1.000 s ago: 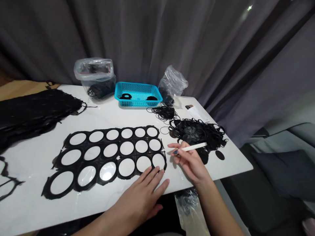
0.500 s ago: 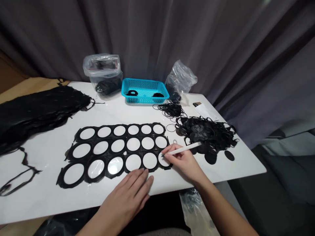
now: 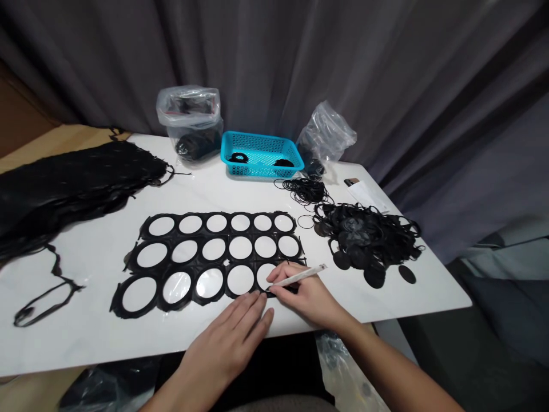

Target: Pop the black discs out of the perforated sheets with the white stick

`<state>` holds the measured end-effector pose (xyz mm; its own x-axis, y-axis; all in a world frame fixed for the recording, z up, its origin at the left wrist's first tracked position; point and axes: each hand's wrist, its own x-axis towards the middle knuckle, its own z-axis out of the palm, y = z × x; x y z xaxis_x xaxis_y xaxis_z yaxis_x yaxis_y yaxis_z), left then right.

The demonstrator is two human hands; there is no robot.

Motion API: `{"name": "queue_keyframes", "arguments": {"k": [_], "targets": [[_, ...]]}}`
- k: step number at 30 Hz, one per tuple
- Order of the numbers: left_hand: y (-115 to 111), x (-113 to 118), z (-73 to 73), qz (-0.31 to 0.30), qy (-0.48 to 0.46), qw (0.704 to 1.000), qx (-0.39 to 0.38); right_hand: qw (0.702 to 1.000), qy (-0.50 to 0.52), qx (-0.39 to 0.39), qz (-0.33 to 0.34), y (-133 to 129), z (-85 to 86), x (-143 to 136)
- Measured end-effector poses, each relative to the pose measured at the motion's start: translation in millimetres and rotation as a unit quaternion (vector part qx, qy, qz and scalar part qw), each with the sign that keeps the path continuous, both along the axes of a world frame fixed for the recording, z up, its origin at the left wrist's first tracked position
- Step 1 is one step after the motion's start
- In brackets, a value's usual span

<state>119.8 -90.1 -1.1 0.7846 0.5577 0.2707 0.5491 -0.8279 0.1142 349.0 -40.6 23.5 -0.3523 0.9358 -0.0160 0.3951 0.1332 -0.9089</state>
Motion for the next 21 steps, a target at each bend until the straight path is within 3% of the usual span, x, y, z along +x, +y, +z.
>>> {"name": "queue_keyframes", "arguments": {"k": [7, 14, 17, 21], "targets": [[-2.7, 1.6, -4.6, 0.0, -0.017, 1.0, 0.006, 0.999, -0.025, 0.026, 0.021, -0.5, -0.4, 3.6], [-10.9, 7.2, -15.4, 0.033, -0.05, 0.996, 0.06, 0.996, -0.04, 0.023, 0.071, 2.6, 6.1, 6.6], [-13.5, 10.0, -15.5, 0.037, -0.056, 0.997, 0.035, 0.997, -0.038, 0.009, 0.071, 4.5, 9.7, 6.0], [-16.5, 11.7, -8.0, 0.018, -0.078, 0.996, -0.035, 0.998, 0.017, -0.056, 0.015, 8.4, 10.9, 4.9]]}}
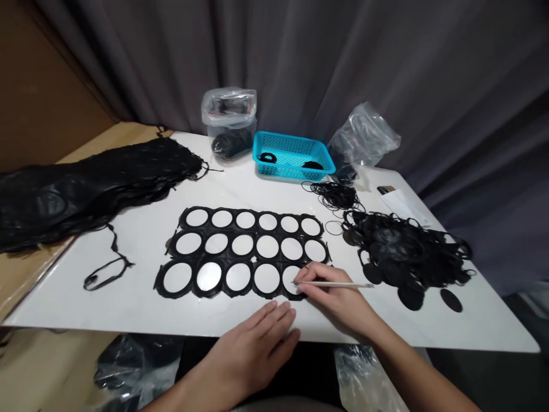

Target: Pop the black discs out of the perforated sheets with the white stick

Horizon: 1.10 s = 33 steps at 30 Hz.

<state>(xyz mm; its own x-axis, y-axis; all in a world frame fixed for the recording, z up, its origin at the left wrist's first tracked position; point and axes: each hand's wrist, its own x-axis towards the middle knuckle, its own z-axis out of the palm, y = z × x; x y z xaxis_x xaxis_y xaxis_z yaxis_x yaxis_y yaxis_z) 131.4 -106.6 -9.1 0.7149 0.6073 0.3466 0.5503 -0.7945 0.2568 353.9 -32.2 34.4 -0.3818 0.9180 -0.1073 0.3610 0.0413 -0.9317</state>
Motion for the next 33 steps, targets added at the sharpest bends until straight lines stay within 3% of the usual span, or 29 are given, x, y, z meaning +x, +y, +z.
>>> {"name": "queue_keyframes", "arguments": {"k": [6, 10, 12, 15, 19, 22, 33], "targets": [[-3.5, -15.0, 11.1, -0.043, 0.016, 0.998, 0.044, 0.966, 0.166, -0.179, -0.089, 10.2, -8.0, -6.9], [-8.4, -36.0, 14.0, 0.023, 0.002, 0.999, 0.032, 0.944, 0.208, -0.226, -0.121, 16.7, -8.9, -16.1], [-11.7, -47.0, 13.9, 0.081, -0.008, 0.996, 0.037, 0.948, 0.207, -0.212, -0.114, 19.8, -7.2, -22.4], [-15.3, -60.5, 13.1, 0.14, -0.013, 0.988, 0.057, 0.973, 0.16, -0.16, -0.044, 23.9, -2.5, -37.3], [-17.0, -69.7, 11.8, 0.16, -0.005, 0.984, 0.079, 0.991, 0.075, -0.079, 0.079, 25.1, 3.0, -67.2], [-17.6, -71.4, 10.4, 0.152, -0.001, 0.985, 0.075, 0.99, 0.04, -0.034, 0.133, 22.4, 2.3, -86.9], [-17.7, -68.8, -0.8, 0.162, -0.023, 0.985, 0.062, 0.983, -0.015, 0.054, 0.177, 19.4, -3.8, -97.4]]}}
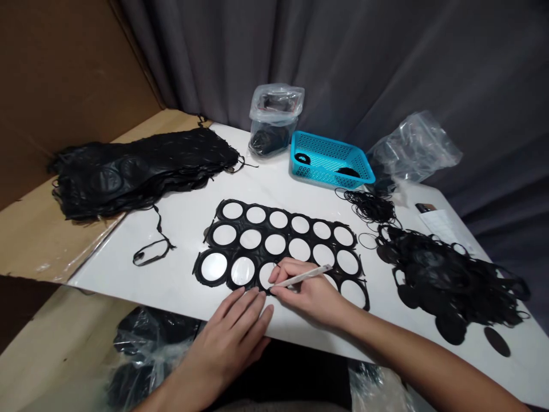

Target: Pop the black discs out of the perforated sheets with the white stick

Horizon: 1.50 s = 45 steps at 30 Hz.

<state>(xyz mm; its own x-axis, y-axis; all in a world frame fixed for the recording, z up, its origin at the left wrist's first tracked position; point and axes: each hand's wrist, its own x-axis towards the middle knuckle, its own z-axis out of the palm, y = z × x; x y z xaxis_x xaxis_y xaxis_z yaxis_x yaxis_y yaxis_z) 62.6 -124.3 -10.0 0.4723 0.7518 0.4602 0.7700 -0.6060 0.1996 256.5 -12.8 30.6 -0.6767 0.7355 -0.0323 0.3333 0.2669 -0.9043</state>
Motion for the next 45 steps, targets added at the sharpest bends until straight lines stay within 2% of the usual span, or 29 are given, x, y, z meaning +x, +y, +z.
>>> {"name": "queue_keyframes", "arguments": {"k": [2, 4, 7, 8, 10, 12, 14, 17, 19, 23, 25, 27, 29, 32, 34, 37, 45], "targets": [[-0.5, 0.0, -1.2, 0.0, -0.003, 1.0, 0.001, 0.999, -0.004, 0.046, 0.01, -5.9, -2.1, -0.9], [-1.1, -0.1, -3.2, 0.0, -0.005, 1.0, 0.001, 0.989, -0.015, 0.139, 0.043, -12.4, -4.6, -1.0], [-1.9, 0.0, -7.2, 0.001, -0.005, 1.0, 0.0, 0.945, -0.066, 0.302, 0.109, -7.9, -6.4, 3.3], [-2.0, 0.2, -8.4, 0.003, -0.002, 1.0, 0.002, 0.933, -0.082, 0.336, 0.101, 0.1, -6.0, 6.0], [-2.1, 0.4, -9.6, 0.008, 0.008, 1.0, 0.003, 0.929, -0.104, 0.355, 0.017, 23.8, -3.5, 11.2], [-2.4, 0.2, -8.9, 0.009, 0.015, 1.0, 0.006, 0.93, -0.107, 0.332, -0.12, 48.8, 0.4, 12.8], [-3.4, -0.4, -6.8, 0.006, 0.017, 1.0, 0.006, 0.94, -0.099, 0.265, -0.191, 64.2, 3.7, 7.7], [-5.8, -1.5, -3.8, 0.001, 0.021, 1.0, 0.001, 0.964, -0.086, 0.198, -0.155, 68.1, 5.0, -5.6], [-7.1, -2.0, -3.3, 0.0, 0.02, 1.0, 0.0, 0.96, -0.091, 0.223, -0.143, 71.3, 4.8, -8.9], [-8.3, -2.5, -2.8, -0.009, 0.011, 1.0, -0.002, 0.914, -0.137, 0.298, -0.239, 97.5, 8.8, 3.1], [-9.2, -4.0, -0.7, -0.016, 0.007, 1.0, -0.004, 0.918, -0.133, 0.272, -0.257, 104.3, 12.2, 5.8], [-10.9, -7.2, 2.3, -0.024, 0.008, 1.0, -0.005, 0.952, -0.099, 0.186, -0.22, 95.2, 13.6, -0.9], [-13.4, -11.9, 4.6, -0.013, 0.013, 1.0, 0.002, 0.986, -0.051, 0.072, -0.143, 71.6, 11.1, -15.3], [-17.3, -19.7, 4.1, 0.06, 0.015, 0.998, 0.022, 0.999, 0.0, -0.034, -0.034, 29.2, 3.6, -37.2], [-19.4, -23.7, 1.5, 0.101, 0.02, 0.994, 0.029, 0.998, 0.014, -0.068, -0.001, 9.4, -0.2, -44.9], [-21.4, -26.8, -1.8, 0.119, 0.033, 0.992, 0.033, 0.997, 0.015, -0.076, 0.011, -2.3, -1.8, -46.7], [-22.2, -26.1, -4.4, 0.118, 0.049, 0.991, 0.034, 0.999, -0.029, 0.006, 0.015, -2.9, 0.1, -46.0]]}}
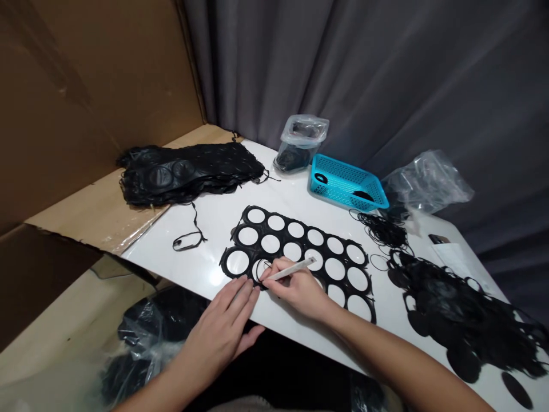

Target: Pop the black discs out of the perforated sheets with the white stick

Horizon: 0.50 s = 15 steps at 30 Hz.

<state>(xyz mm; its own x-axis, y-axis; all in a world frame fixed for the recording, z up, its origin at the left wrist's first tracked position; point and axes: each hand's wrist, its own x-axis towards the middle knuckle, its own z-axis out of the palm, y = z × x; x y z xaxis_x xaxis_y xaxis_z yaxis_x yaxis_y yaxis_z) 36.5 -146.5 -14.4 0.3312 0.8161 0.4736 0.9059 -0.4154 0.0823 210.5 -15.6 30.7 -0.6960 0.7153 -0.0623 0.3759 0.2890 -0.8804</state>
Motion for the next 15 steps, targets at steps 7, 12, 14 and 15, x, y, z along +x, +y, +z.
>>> {"name": "queue_keyframes", "arguments": {"k": [7, 12, 14, 15], "targets": [[6.4, -2.6, 2.1, -0.021, -0.015, 1.0, 0.017, 0.977, 0.027, 0.183, 0.101, -13.1, -7.4, 3.5], [11.4, -4.7, 4.0, -0.042, -0.025, 0.999, 0.019, 0.937, -0.008, 0.328, 0.117, 24.6, -9.2, 10.1], [12.0, -4.3, 3.7, -0.043, -0.028, 0.998, 0.021, 0.945, 0.015, 0.325, -0.033, 58.6, -3.9, 10.2], [12.0, -4.0, 3.7, -0.044, -0.029, 0.998, 0.022, 0.947, 0.018, 0.303, -0.102, 74.3, -0.5, 9.0]]}}
